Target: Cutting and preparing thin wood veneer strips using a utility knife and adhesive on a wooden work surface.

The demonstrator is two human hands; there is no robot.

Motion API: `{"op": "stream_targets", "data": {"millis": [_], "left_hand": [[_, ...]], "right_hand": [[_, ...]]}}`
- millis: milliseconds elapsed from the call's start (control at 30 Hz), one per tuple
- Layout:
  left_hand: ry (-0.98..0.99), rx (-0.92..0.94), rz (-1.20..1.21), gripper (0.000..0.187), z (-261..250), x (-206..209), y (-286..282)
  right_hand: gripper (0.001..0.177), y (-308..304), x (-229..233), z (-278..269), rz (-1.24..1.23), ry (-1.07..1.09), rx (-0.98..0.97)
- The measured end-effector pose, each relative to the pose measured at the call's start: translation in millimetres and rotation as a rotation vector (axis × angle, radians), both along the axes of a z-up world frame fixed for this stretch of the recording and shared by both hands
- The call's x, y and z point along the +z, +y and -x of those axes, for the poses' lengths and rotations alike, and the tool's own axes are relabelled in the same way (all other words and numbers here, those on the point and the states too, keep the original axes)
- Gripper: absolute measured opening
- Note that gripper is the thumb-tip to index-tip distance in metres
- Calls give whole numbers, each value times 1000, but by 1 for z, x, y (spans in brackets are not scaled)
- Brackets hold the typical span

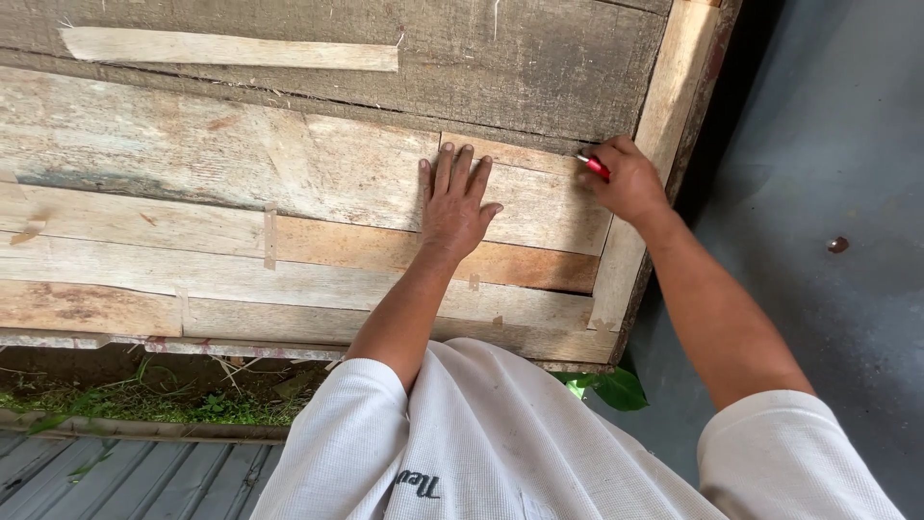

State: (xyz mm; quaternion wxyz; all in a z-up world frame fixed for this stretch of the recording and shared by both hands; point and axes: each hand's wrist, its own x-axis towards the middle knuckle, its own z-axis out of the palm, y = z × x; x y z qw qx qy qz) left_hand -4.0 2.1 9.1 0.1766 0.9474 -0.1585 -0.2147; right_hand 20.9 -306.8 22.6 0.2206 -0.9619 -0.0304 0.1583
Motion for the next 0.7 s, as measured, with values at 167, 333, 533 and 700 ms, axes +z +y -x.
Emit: {"op": "stream_targets", "data": {"millis": [167,333,533,700], "left_hand": [[-230,108,173,83,10,-34,3],[-377,162,333,77,13,-61,7],[-402,189,433,56,12,-68,14],[-390,212,458,59,11,-81,15]], "right_hand": [[24,-11,-32,2,123,-77,24],[17,-21,-35,-8,59,-26,-8],[34,7,-3,-13,57,163,-29],[21,1,-23,-20,97,148,1]]}}
